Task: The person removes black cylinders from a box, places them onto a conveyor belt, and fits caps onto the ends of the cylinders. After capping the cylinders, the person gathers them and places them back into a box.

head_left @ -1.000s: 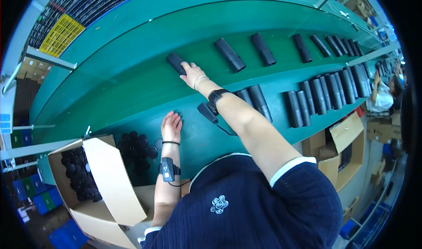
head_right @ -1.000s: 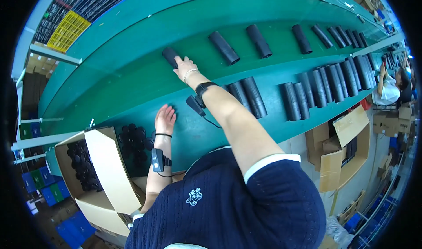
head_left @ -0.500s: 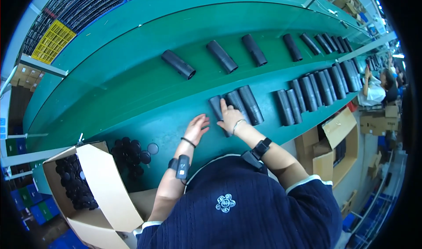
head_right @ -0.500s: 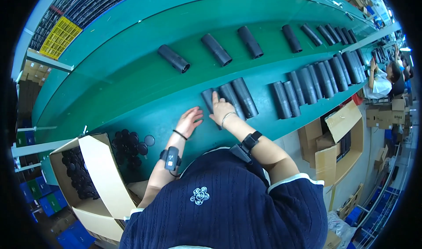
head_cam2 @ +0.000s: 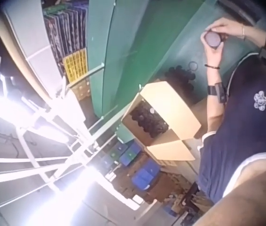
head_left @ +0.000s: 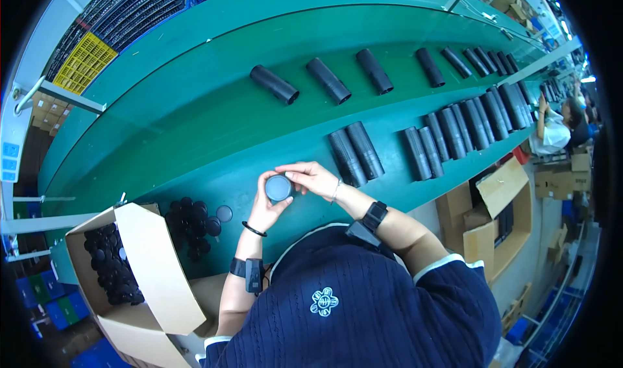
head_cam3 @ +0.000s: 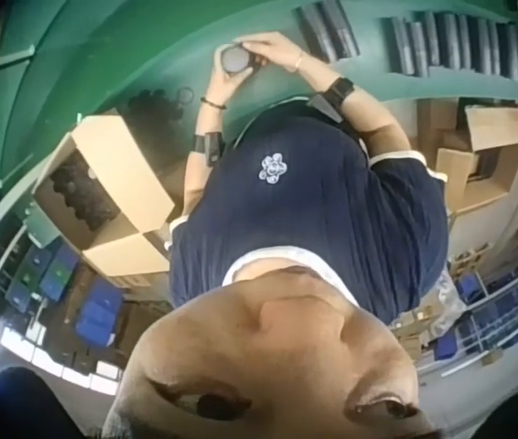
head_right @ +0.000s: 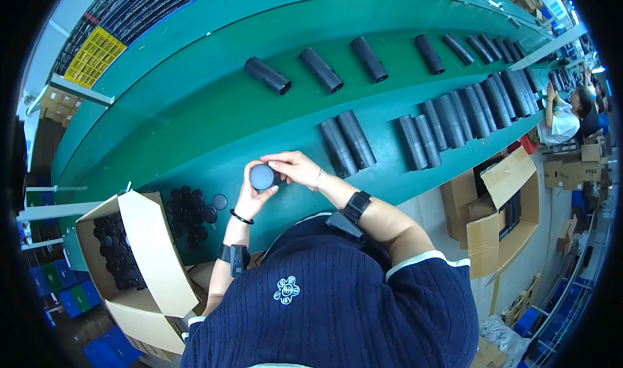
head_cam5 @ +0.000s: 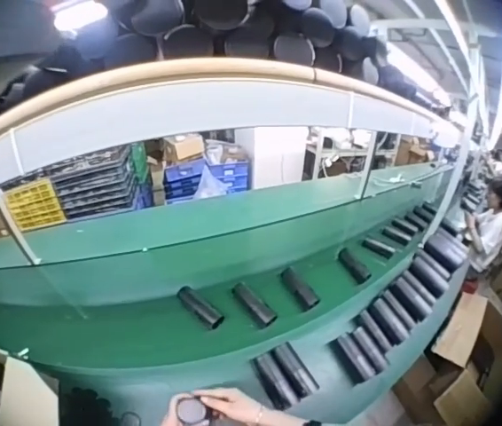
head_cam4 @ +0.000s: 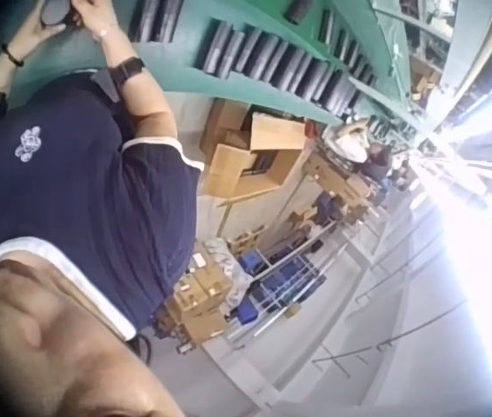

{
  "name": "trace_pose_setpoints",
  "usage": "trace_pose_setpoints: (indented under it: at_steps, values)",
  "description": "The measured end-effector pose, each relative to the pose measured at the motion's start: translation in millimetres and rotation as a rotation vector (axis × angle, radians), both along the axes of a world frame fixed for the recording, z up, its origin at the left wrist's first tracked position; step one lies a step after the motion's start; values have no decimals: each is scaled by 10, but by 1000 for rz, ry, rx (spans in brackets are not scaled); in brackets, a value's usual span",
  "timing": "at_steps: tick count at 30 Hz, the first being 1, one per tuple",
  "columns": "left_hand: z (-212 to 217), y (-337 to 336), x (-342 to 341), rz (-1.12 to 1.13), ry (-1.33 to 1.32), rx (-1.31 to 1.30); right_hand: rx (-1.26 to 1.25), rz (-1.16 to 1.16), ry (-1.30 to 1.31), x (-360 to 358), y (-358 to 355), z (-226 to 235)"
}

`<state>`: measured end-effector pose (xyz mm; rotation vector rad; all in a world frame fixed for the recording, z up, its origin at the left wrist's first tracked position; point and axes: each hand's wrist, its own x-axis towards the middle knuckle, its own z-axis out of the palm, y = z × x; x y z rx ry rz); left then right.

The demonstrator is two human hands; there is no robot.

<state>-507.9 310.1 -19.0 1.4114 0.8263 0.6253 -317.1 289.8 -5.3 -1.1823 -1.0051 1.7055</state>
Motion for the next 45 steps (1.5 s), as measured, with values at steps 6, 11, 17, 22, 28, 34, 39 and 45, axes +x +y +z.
trace_pose_setpoints:
  at_steps: [6,11,17,22,28,34,39,45]
  values:
    - [9,-162,20,39,-180,-93,87,23,-118,-64,-147,-13]
    - [7,-181,74,117,-218,-166,90,-68,-90,-127,-188,17]
    - [-67,-124,-22,113,-152,-9,12,-105,-29,-185,-28,-30]
    - [-59,-131,32,214,-45,163,67,100,-128,155,96,-4]
    - [106,-26,-32,342,-46,142,303,-146,-1089,1207,1194,-514]
    - [-17,-4,-135,323,-27,47,159,-59,-1531,1167,2017,-334]
    - [22,-15,-85,329,-47,-11,148,-132,-1789,1280,2228,-712]
    - [26,23,-40,336,-31,-25,124,-166,-1445,788,1871,-423]
